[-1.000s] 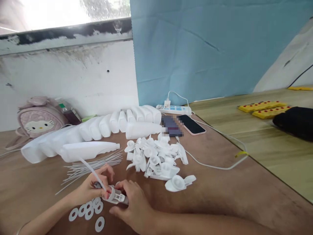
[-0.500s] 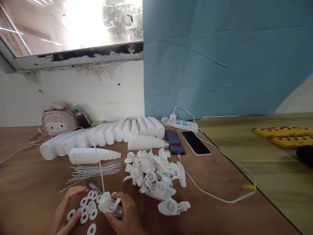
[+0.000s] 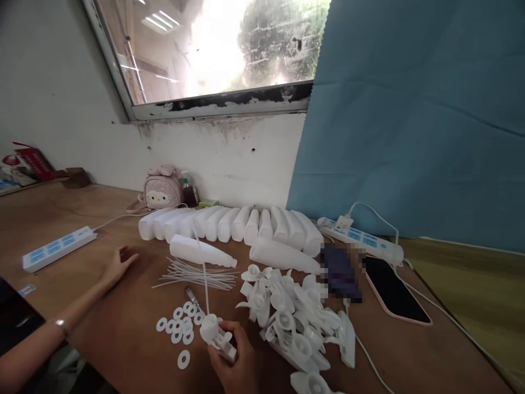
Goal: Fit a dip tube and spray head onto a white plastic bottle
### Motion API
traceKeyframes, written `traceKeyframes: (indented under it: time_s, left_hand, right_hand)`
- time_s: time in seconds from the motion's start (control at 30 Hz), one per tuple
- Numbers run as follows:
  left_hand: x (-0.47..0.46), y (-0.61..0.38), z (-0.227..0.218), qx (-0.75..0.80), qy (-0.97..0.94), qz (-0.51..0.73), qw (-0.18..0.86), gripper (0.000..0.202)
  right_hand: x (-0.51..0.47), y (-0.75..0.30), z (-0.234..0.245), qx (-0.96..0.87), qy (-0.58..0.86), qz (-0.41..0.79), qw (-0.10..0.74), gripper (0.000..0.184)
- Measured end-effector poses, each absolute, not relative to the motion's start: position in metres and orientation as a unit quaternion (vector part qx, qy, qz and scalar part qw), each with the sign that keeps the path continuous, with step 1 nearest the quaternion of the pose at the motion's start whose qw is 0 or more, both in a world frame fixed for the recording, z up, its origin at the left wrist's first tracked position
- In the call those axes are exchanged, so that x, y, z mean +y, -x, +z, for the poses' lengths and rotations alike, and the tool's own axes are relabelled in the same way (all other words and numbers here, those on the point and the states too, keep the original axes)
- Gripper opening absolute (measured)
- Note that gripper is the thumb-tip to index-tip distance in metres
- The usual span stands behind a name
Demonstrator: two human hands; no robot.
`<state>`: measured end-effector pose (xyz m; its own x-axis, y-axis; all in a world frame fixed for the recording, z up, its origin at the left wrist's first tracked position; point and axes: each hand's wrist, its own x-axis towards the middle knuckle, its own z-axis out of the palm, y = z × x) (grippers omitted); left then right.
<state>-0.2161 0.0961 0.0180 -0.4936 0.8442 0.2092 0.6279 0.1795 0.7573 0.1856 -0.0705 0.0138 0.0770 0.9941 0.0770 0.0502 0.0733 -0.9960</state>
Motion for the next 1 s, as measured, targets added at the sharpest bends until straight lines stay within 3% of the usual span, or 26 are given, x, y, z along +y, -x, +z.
traceKeyframes:
  time_s: [0.33,0.53,0.83,1.0]
  left_hand:
    - [0.162,0.2,0.009,0.688,-0.45,0.544,0.168,0.074]
    - [0.166,0.205,0.007,0.68,-0.421,0.582,0.146,0.046]
    - [0.189,0.214,0.015,0.683,-0.36,0.609,0.183,0.031]
    - [0.202,0.233,0.016,0.715,-0.272,0.62,0.174,0.03]
  right_hand:
    - [-0.072,-0.186,0.013,-0.439,0.471,0.523,0.558,0.042]
    - [-0.073,-0.191,0.019,-0.408,0.459,0.574,0.542,0.039]
    - [-0.069,-0.189,0.002,-0.356,0.406,0.602,0.589,0.037]
    - [-0.071,-0.185,0.007,-0.36,0.327,0.702,0.52,0.037]
